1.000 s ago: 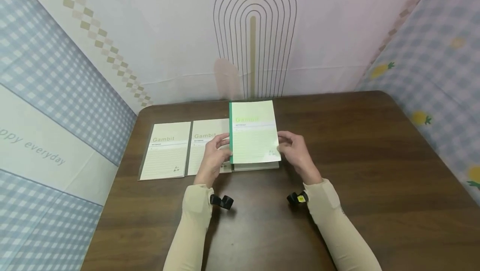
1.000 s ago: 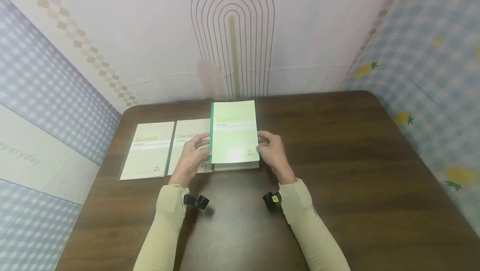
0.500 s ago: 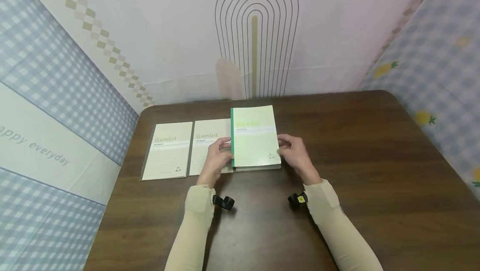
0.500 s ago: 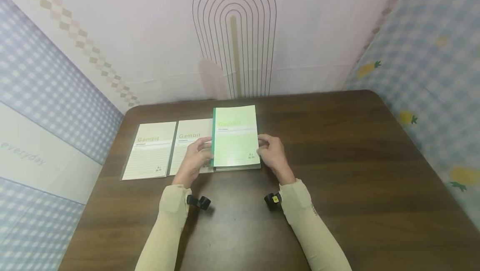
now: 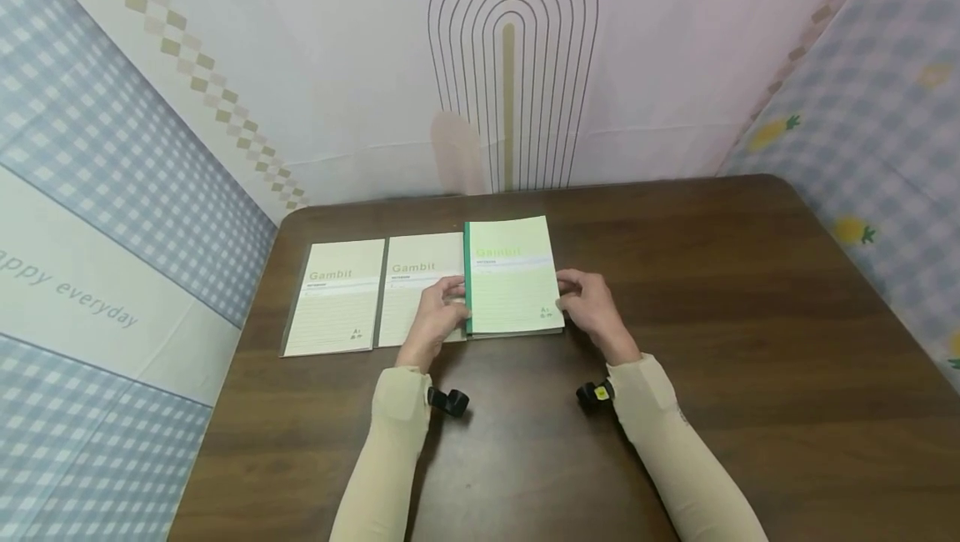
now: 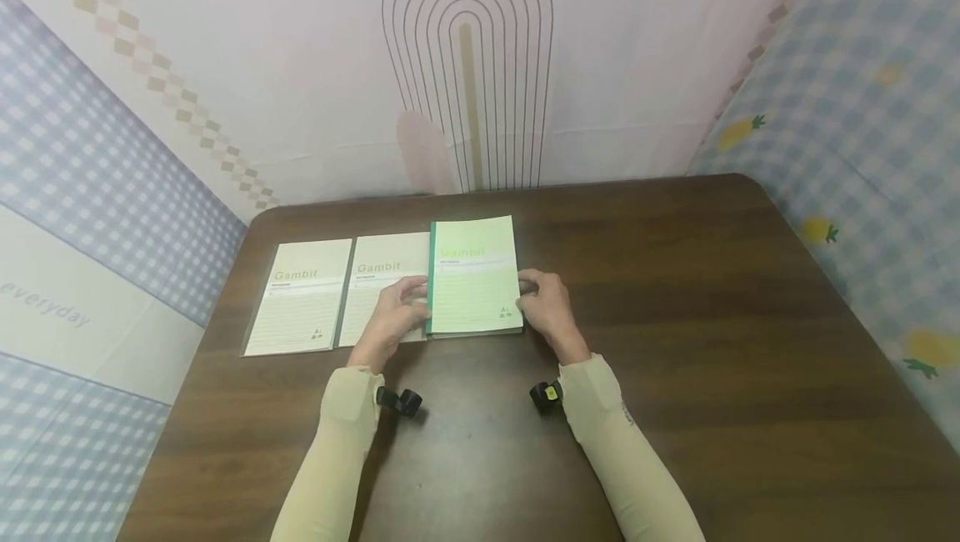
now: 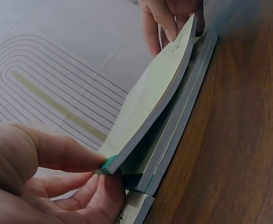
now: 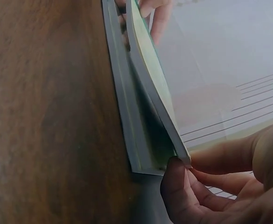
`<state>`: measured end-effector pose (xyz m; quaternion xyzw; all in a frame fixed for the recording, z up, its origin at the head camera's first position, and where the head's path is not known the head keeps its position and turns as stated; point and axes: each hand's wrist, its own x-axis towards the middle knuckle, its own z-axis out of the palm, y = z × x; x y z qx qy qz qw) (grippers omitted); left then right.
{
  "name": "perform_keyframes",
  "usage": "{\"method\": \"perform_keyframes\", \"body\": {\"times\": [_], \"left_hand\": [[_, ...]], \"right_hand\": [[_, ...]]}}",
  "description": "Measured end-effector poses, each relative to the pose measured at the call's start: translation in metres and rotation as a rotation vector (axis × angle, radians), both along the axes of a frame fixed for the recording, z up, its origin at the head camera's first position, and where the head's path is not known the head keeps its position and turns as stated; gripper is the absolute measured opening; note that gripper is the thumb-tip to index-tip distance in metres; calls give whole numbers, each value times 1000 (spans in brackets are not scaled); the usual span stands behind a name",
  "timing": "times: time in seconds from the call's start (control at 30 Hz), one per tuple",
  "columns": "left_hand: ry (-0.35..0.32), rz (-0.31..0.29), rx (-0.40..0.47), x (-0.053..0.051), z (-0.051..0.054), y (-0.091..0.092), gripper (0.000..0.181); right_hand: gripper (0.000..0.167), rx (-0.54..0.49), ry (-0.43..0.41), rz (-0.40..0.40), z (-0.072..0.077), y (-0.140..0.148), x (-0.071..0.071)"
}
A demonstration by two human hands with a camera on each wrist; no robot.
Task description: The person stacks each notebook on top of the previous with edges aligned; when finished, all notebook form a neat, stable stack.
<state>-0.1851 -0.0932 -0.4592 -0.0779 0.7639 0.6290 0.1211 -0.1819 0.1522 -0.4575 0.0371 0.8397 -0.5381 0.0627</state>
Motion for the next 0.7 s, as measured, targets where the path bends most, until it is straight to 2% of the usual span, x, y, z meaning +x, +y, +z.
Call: {"method": "perform_keyframes", "body": {"times": [0.13,0.4,0.7], "left_hand": [[20,-21,-71,0,0,0,66],[64,-38,-198,3,6,3,64],[67,-53,-286,3,5,2,59]], "right_hand": [[47,7,-23,-4,0,-1,-1],[46,52,12,-25,-2,-1,-1],[40,138,45,-25,-3,-2,-1]]}}
